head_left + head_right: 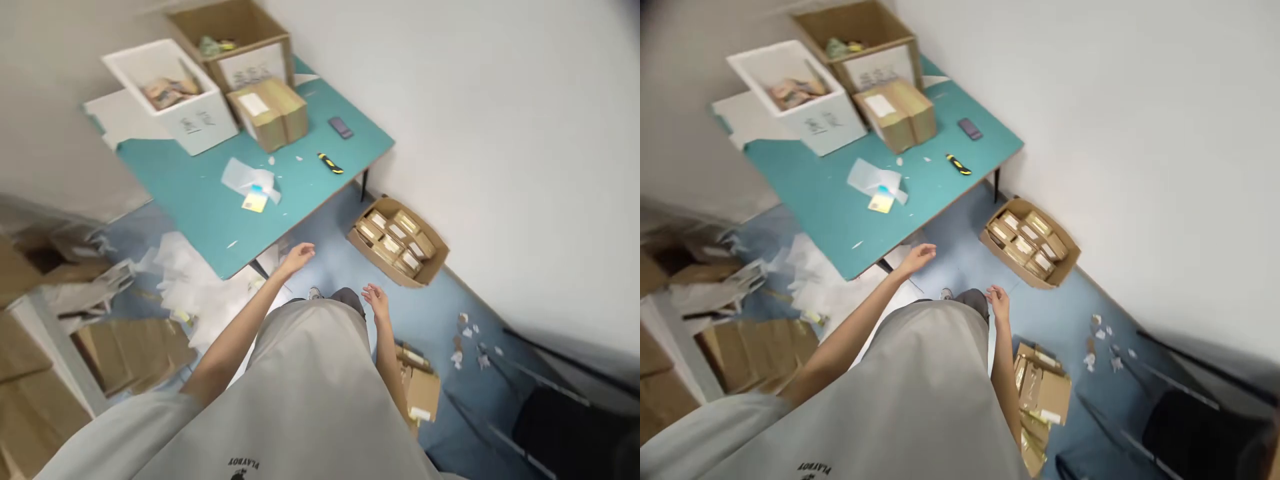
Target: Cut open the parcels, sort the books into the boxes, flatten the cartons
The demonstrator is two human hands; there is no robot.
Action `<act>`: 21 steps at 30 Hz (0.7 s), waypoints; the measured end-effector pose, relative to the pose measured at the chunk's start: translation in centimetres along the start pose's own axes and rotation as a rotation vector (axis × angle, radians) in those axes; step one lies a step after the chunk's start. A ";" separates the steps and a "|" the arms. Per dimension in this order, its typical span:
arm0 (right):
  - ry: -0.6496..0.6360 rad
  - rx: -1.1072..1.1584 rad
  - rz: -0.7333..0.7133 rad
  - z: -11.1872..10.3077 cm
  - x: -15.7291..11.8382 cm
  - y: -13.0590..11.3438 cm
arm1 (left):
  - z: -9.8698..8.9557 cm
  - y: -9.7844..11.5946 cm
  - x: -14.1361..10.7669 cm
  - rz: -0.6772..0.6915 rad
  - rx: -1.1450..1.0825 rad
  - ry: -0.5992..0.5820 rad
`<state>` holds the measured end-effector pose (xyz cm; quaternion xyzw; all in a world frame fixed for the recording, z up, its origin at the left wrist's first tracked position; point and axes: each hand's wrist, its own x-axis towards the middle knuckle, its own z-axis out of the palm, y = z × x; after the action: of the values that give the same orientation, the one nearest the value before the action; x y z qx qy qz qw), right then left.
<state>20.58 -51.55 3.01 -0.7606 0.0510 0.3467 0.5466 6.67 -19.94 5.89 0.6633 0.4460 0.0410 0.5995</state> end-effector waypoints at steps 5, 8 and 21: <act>-0.290 -0.277 -0.085 10.2 4.2 -8.0 | -16.1 -7.5 3.6 -0.201 0.121 0.509; -0.356 -0.385 -0.134 15.5 6.7 -12.4 | -19.7 -12.4 5.6 -0.383 0.236 0.507; -0.513 -0.954 -0.392 50.1 16.1 -26.4 | -21.1 -18.5 8.8 -0.542 0.166 0.401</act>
<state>21.13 7.22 6.57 -0.8098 -0.3870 0.3968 0.1921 -10.55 -0.46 -7.84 0.5462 0.7166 -0.0266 0.4330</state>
